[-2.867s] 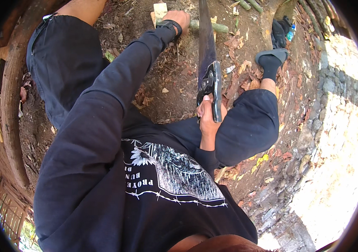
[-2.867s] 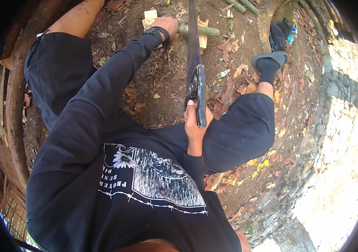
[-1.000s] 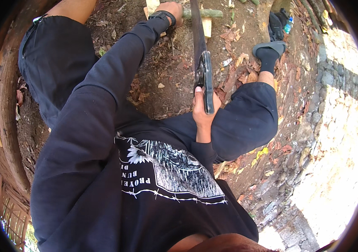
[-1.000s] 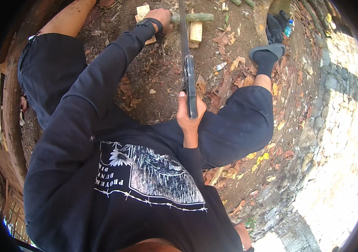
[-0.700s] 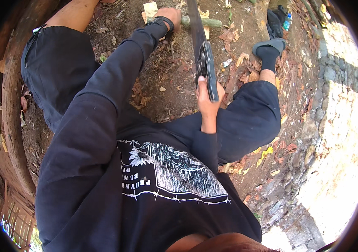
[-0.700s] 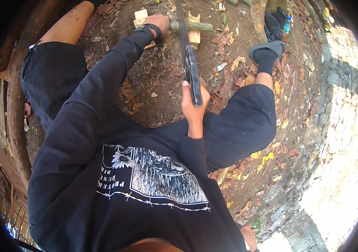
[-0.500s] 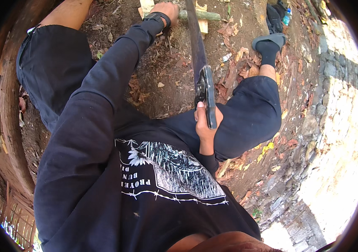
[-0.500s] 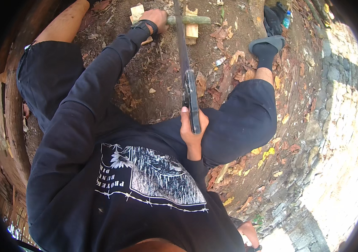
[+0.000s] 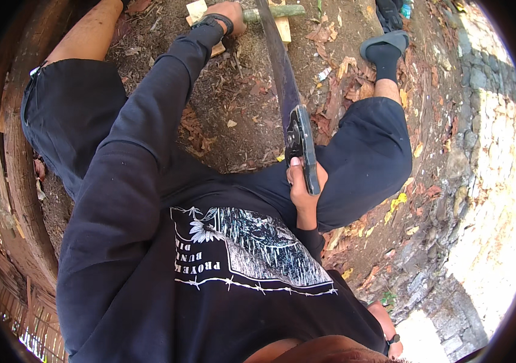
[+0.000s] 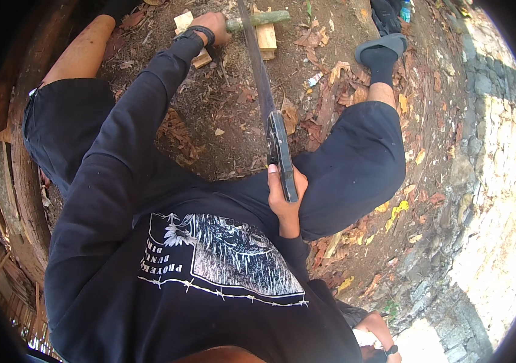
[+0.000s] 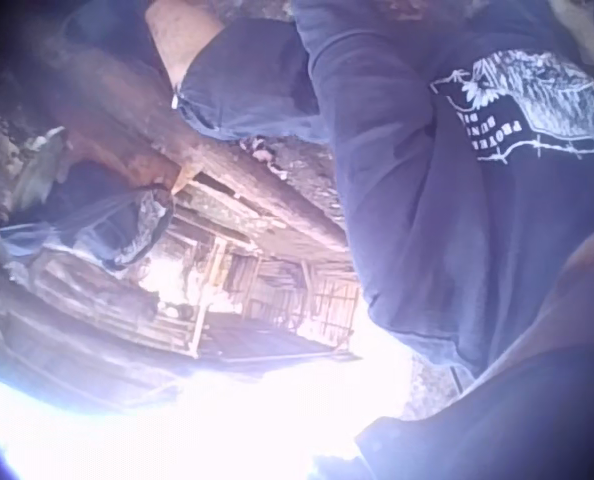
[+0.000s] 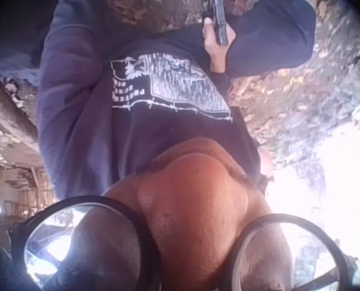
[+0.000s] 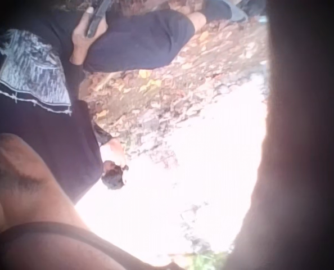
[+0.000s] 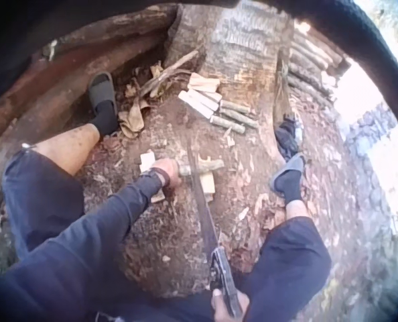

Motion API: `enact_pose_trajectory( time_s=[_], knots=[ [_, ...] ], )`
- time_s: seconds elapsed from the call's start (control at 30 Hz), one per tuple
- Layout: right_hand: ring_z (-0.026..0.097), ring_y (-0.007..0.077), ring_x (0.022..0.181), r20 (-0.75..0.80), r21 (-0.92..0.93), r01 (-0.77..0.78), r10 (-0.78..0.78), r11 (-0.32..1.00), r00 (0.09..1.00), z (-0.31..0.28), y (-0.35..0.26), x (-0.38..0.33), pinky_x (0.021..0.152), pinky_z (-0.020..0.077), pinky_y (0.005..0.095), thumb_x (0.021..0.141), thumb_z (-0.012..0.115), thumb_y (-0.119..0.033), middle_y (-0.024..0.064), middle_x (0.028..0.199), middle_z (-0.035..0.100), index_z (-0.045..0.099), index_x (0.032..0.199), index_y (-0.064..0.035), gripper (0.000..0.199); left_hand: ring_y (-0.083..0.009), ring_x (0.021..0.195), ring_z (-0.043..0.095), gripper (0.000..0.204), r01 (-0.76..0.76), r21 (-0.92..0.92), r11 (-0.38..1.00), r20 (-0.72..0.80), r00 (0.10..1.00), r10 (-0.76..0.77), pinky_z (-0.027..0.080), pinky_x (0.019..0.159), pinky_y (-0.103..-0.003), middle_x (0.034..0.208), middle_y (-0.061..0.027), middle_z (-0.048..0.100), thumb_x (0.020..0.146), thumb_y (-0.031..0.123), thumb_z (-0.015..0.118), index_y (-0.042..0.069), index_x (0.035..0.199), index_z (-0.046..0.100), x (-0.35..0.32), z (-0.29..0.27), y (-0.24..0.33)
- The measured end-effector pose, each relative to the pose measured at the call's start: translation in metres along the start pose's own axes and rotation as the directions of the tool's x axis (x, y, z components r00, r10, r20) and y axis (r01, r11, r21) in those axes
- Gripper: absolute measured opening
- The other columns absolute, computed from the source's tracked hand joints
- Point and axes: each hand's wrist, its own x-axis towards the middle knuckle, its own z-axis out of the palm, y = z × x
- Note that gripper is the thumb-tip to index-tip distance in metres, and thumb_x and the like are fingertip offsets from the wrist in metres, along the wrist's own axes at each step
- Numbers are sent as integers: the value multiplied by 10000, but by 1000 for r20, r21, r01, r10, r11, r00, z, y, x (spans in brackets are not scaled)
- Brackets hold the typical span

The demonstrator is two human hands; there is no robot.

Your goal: The person sits on the ground and uses a hand saw to cut a green bamboo stalk into smaller segments. The person holds the bamboo steady with one hand while sawing with the other, periodically adjusting the position of the stalk to complete the cuts.

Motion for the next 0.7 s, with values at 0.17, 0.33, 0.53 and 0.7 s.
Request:
enact_pose_trajectory(
  time_s=[0.17, 0.33, 0.53, 0.7],
  knots=[
    [505, 74, 551, 1, -6, 56, -55, 998, 998, 23, 9, 41, 532, 400, 300, 991, 755, -80, 8, 630, 569, 648, 843, 12, 205, -374, 894, 801, 500, -101, -22, 995, -2, 995, 101, 658, 826, -488, 1007, -244, 801, 896, 470, 818, 11, 1093, 824, -4, -4, 12],
    [528, 56, 556, 13, 187, -28, 26, 982, 1000, 38, -10, 63, 521, 404, 268, 1013, 736, -81, -15, 639, 591, 659, 833, -7, 209, -316, 876, 807, 552, -131, -218, 967, 63, 987, 148, 652, 783, -444, 985, -214, 811, 888, 475, 831, 9, 1183, 807, 0, -19, -4],
    [532, 59, 575, -15, 148, 7, -5, 989, 1000, 37, 11, 59, 534, 410, 278, 1004, 744, -77, -15, 651, 601, 665, 836, -1, 201, -353, 863, 793, 541, -240, 8, 971, -197, 951, 237, 650, 808, -471, 965, -174, 812, 914, 517, 781, 131, 1293, 782, -27, -24, 2],
    [526, 59, 609, -7, 130, 32, -32, 991, 999, 38, 12, 59, 560, 415, 284, 993, 759, -82, -17, 676, 602, 687, 879, 14, 164, -378, 861, 788, 394, -122, 37, 992, -88, 988, 125, 647, 805, -493, 937, -189, 802, 929, 470, 762, 108, 1071, 820, -27, -28, 6]
  ],
)
